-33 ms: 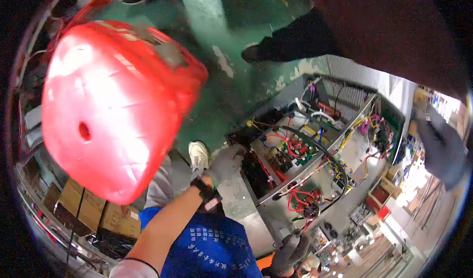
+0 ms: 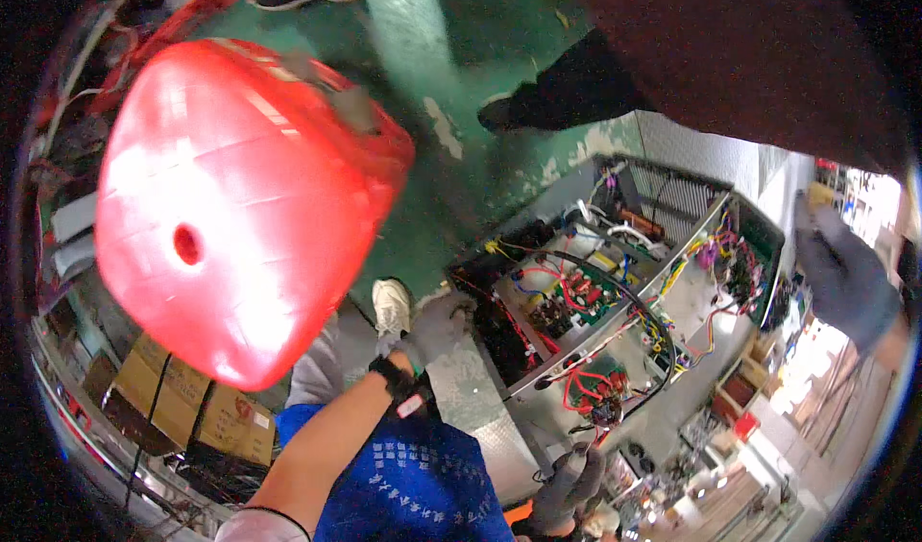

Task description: The recorder is shown assembling internal components of a large electronic chassis on a conveyor line, connecting wires and securing parts with an air screwdriver.

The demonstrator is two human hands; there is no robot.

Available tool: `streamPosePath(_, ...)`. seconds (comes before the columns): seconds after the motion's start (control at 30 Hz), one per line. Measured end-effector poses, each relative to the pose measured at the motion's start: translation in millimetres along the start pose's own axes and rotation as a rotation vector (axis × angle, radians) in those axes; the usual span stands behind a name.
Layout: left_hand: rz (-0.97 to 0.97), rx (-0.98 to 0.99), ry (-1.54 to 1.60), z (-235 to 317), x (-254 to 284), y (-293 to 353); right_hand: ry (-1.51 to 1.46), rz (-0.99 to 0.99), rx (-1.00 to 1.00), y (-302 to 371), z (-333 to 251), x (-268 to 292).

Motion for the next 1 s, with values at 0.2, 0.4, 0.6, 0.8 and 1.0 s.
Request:
streamPosePath(0.2,0.164,-0.303,0.179,32,10,166,-0.106,-0.243,-0.039,8,-7,2)
streamPosePath(0.4,0.205,0.006,0.411,100,-14,362,0.15,-0.271,0.453,8,-27,26)
streamPosePath(0.6,0.689,-0.215,0.56,111,-44,552,0.288,-0.76,0.654,63,-128,33)
streamPosePath(0.8,1.166,-0.362,0.67,79,-100,669,0.343,-1.062,1.236,182,-247,-2)
streamPosePath(1.0,2.303,-0.209,0.355,61,-123,850,0.076,-1.609,1.112,355,-324,-61)
Point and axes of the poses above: each hand's wrist, its own y-axis away from the middle knuckle, its own x-axis out of the back of the hand, z = x × y, the point moved 4 cm from there along -y, towards the middle knuckle, and after that the axes turned 14 degrees about -z, right-handed, at the moved point
